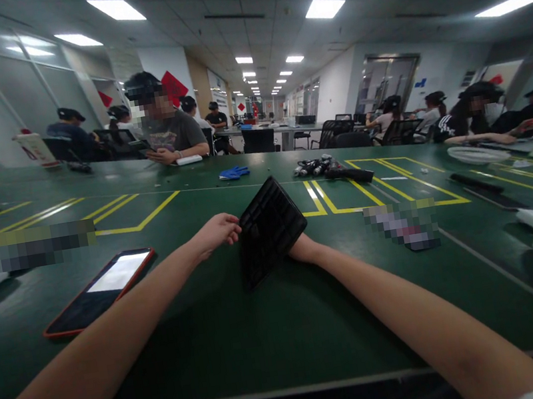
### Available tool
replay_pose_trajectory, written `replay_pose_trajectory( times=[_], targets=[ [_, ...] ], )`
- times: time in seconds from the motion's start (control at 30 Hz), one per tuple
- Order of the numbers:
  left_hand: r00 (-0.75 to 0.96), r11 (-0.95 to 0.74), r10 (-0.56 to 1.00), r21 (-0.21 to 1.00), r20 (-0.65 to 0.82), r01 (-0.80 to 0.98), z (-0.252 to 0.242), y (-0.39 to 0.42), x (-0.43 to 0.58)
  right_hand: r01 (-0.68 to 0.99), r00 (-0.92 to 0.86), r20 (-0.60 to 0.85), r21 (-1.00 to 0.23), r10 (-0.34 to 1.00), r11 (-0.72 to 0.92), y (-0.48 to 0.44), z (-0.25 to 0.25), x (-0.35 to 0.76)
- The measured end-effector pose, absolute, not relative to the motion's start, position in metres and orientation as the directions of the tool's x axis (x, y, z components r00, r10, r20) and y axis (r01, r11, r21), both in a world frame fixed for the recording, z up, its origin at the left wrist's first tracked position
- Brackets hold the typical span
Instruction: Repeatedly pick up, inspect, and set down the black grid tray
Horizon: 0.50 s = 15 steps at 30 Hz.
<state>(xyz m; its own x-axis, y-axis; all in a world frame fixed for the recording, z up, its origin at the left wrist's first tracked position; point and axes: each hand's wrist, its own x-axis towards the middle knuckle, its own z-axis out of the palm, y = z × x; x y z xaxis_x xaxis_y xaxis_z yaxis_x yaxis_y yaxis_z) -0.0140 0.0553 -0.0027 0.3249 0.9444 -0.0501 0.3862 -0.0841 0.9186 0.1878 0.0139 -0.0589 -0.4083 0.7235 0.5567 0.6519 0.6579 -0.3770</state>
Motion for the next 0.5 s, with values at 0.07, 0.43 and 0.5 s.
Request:
replay_pose_trajectory(
  times=[0.07,0.43,0.5],
  targets=[
    [0.365,-0.113,0.93,0.923,-0.032,0.369,0.002,0.053,-0.017,0.65,-0.411,0.561,-0.372,0.718,0.663,0.014,-0.059,0.188],
    [0.592,0.131,0.784,0.982,-0.188,0.139,-0.004,0.05,-0.015,0.617,-0.424,0.57,-0.387,0.704,0.685,0.019,-0.065,0.189],
    [0.621,0.171,0.754,0.977,-0.214,0.129,-0.007,0.049,-0.013,0.606,-0.412,0.581,-0.401,0.702,0.687,0.021,-0.066,0.189]
  ],
)
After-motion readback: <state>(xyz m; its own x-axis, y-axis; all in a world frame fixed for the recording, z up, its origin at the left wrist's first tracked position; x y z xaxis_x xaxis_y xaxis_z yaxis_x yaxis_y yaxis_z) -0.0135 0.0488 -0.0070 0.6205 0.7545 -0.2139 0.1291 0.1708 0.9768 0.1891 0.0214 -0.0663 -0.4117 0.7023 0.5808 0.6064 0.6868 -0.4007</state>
